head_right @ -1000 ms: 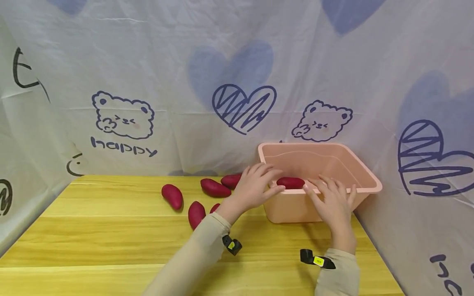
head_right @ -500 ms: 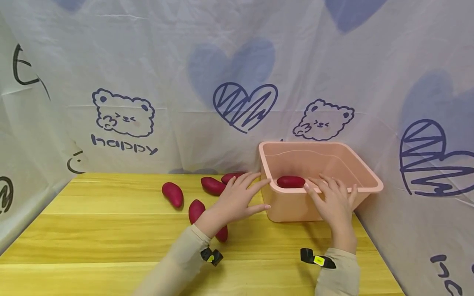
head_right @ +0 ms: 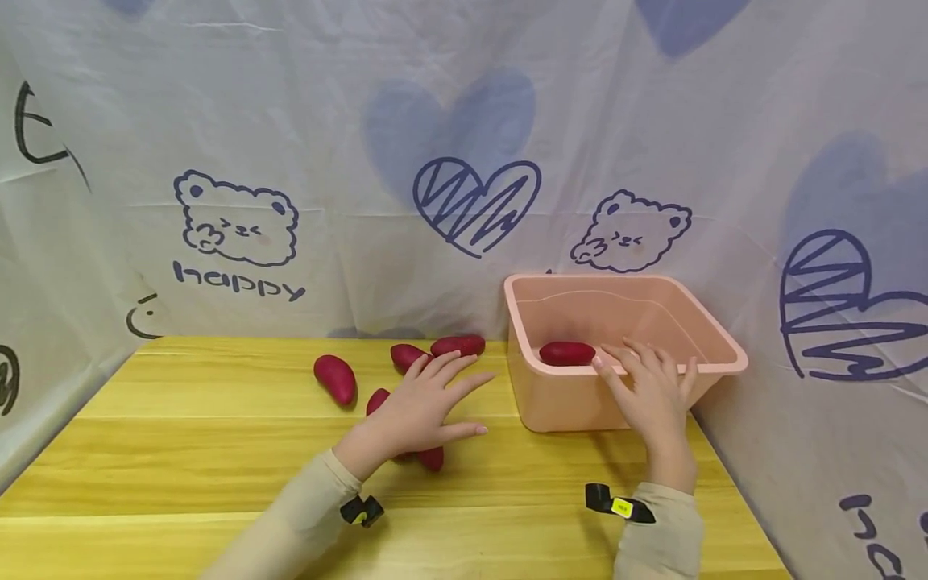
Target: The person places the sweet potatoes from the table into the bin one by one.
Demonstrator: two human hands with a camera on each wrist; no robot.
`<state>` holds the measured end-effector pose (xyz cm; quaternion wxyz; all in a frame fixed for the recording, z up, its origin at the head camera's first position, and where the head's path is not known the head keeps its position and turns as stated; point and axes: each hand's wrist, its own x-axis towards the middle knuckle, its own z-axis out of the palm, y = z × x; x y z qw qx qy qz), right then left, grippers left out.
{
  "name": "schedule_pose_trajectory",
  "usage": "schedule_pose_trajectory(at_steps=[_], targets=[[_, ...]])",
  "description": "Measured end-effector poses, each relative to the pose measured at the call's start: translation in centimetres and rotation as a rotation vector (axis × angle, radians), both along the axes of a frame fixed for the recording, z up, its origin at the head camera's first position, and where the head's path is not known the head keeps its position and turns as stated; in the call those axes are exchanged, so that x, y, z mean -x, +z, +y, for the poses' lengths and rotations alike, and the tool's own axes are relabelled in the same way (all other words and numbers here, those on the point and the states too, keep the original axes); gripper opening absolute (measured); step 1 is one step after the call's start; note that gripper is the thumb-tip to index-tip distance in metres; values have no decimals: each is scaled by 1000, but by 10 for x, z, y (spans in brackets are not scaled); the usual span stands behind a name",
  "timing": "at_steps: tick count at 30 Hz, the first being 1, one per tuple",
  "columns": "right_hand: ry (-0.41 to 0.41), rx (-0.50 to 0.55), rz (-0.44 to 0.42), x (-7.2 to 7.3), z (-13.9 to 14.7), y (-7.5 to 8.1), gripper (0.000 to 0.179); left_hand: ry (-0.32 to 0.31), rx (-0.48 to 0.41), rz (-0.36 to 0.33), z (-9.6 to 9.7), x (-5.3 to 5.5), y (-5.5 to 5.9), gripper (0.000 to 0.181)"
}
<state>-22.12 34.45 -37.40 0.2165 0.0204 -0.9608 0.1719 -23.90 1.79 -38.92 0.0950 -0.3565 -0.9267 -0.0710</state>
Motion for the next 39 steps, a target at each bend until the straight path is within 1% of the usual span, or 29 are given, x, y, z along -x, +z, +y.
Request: schedule_pose_trajectory(at_steps=[5, 10, 17, 23, 25, 31, 39], targets=[[5, 4, 5, 1, 0, 0, 56, -1, 9, 12, -18, -1, -6, 72], [10, 5, 9, 2, 1, -1, 55, 9, 7, 7, -35, 1, -14, 73], [6, -5, 20, 0, 0, -2, 54, 15, -23, -44, -55, -1, -21, 73], [3, -6, 19, 0, 0, -1, 55, 26, -40, -70, -73, -1, -29, 76], [3, -4, 19, 0, 0, -1, 55, 28, -42, -88, -78, 0, -31, 76], [6, 1, 20, 0, 0, -2, 55, 48, -45, -147, -88, 2, -36, 76], [10, 8, 25, 0, -1, -1, 55, 74, -10, -216, -89, 3, -43, 79]])
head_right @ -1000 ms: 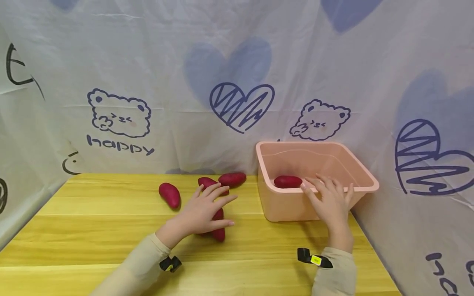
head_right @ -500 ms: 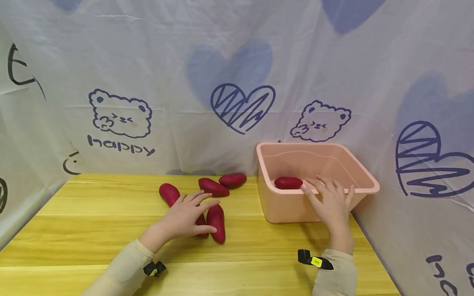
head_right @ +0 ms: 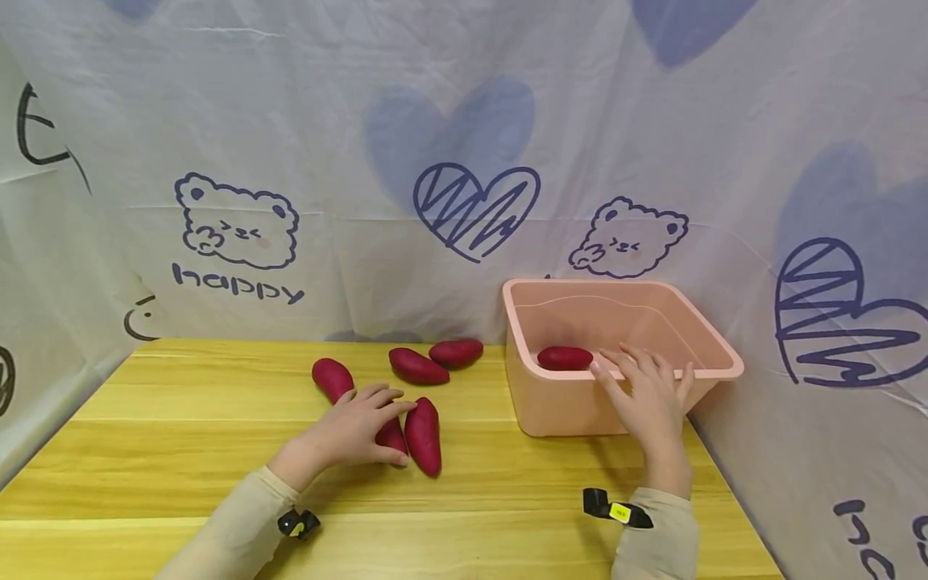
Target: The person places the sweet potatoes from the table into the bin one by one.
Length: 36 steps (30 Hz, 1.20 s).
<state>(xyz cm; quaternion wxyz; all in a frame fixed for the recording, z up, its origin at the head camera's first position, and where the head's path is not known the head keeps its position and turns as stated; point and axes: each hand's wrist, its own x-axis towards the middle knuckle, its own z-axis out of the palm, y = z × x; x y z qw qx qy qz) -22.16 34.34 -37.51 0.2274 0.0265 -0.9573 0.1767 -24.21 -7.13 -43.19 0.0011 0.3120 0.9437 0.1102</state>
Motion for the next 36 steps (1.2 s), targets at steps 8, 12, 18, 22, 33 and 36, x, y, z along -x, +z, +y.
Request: schedule_pose_trajectory(at_steps=[8, 12, 18, 22, 33, 36], targets=[[-2, -2, 3, 0, 0, 0, 54, 33, 10, -23, -2, 1, -4, 83], [-1, 0, 4, 0, 0, 0, 54, 35, 9, -41, -3, 1, -4, 86], [-1, 3, 5, 0, 0, 1, 55, 33, 35, -52, -4, 2, -6, 85], [-4, 11, -7, 0, -1, 1, 56, 18, 59, -45, -4, 3, -8, 75], [-12, 9, -20, 0, 0, 0, 57, -79, 13, 50, -6, 4, -9, 45], [-10, 10, -19, 0, -1, 0, 57, -99, -4, 91, -7, 5, -11, 43]])
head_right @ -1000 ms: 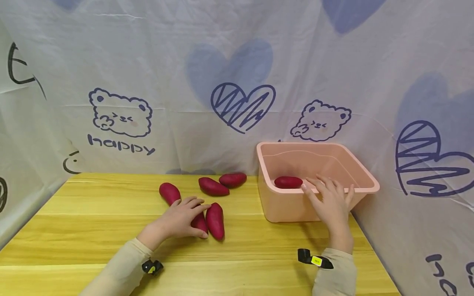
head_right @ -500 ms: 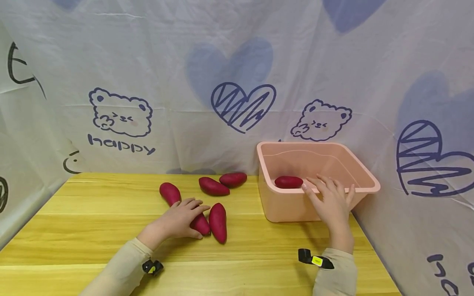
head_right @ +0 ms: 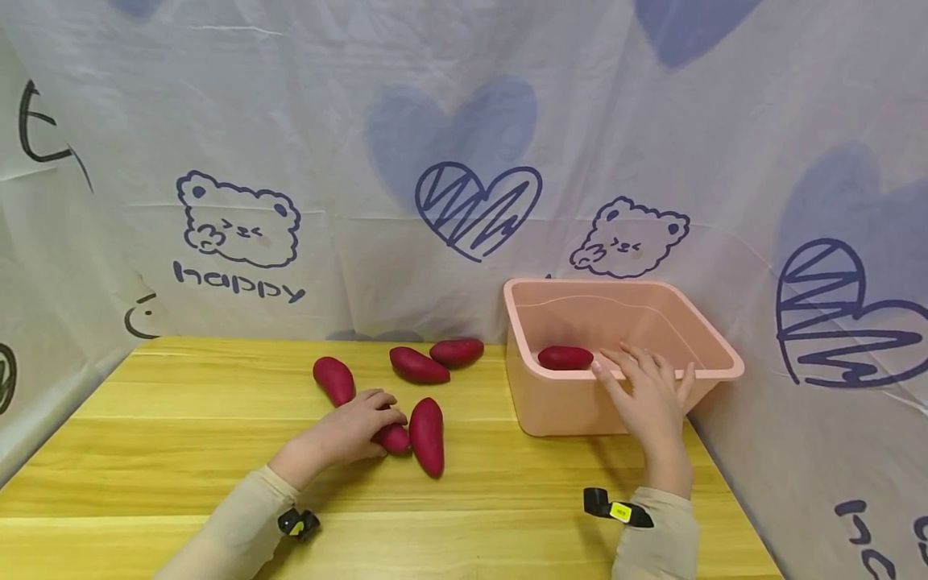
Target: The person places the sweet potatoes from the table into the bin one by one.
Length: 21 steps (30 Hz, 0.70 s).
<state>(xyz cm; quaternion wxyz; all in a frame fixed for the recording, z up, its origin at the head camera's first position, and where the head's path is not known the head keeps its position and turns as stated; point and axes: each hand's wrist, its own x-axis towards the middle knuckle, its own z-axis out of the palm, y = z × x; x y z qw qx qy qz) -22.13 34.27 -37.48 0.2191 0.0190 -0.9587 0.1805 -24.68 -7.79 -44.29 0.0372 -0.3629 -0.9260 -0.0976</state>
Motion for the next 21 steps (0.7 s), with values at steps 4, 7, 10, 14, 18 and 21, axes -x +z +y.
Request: schedule_pose_trajectory(at_steps=[4, 7, 10, 14, 18, 21], targets=[[1, 3, 0, 0, 0, 0, 57, -2, -8, 19, 0, 1, -1, 42], [0, 5, 0, 1, 0, -1, 57, -2, -13, 28, -1, 1, 0, 42], [-1, 6, 0, 1, 0, -1, 57, -9, -18, 47, -1, 1, 1, 42], [-1, 6, -4, 1, 0, 0, 57, -21, -32, 89, -2, 1, 3, 42], [4, 6, -2, 0, 0, 0, 56, -24, -58, 121, -2, 1, 6, 42], [4, 5, 1, 0, 0, 1, 56, -22, -82, 131, -2, 0, 10, 41]])
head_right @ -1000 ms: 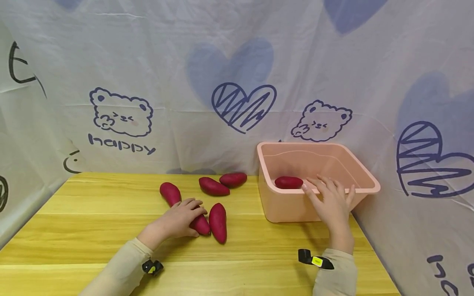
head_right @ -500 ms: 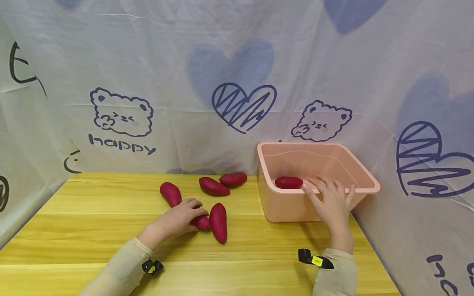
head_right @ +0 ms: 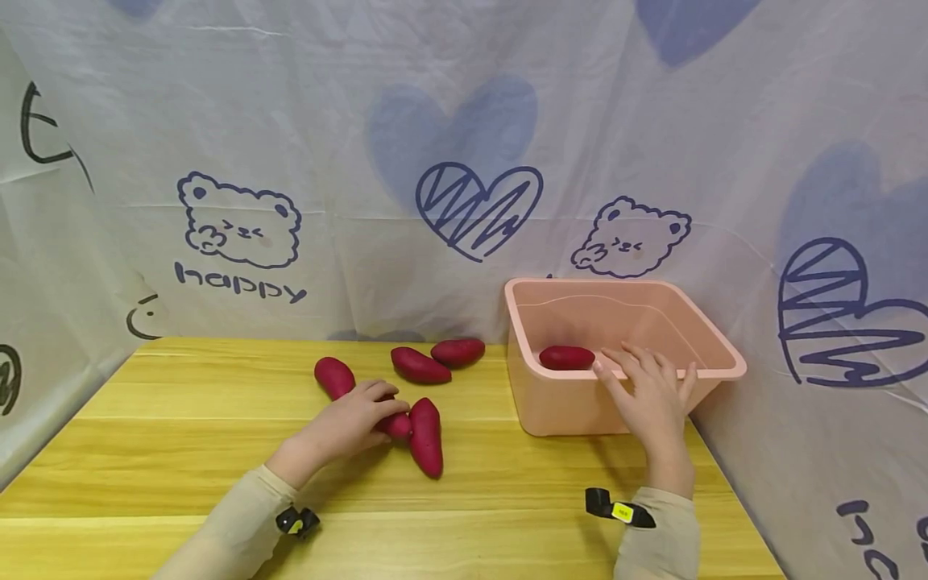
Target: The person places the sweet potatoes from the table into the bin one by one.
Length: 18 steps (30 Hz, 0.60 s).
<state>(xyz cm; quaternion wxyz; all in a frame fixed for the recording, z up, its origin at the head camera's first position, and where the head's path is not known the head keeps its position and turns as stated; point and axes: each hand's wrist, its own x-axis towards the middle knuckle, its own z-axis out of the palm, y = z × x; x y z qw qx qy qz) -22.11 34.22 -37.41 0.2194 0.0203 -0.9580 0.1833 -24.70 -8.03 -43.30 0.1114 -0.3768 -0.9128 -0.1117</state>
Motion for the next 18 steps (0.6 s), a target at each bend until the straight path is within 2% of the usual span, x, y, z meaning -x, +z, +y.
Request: schedule_pose_trajectory(at_steps=[3, 10, 18], targets=[[-1, -1, -1, 0, 0, 0, 56, 5, -22, 10, 0, 0, 3, 41], [-6, -3, 2, 1, 0, 0, 57, -5, -66, 102, 0, 3, 6, 40], [5, -3, 21, 1, 1, -2, 54, -19, -73, 130, 4, 5, 14, 43]])
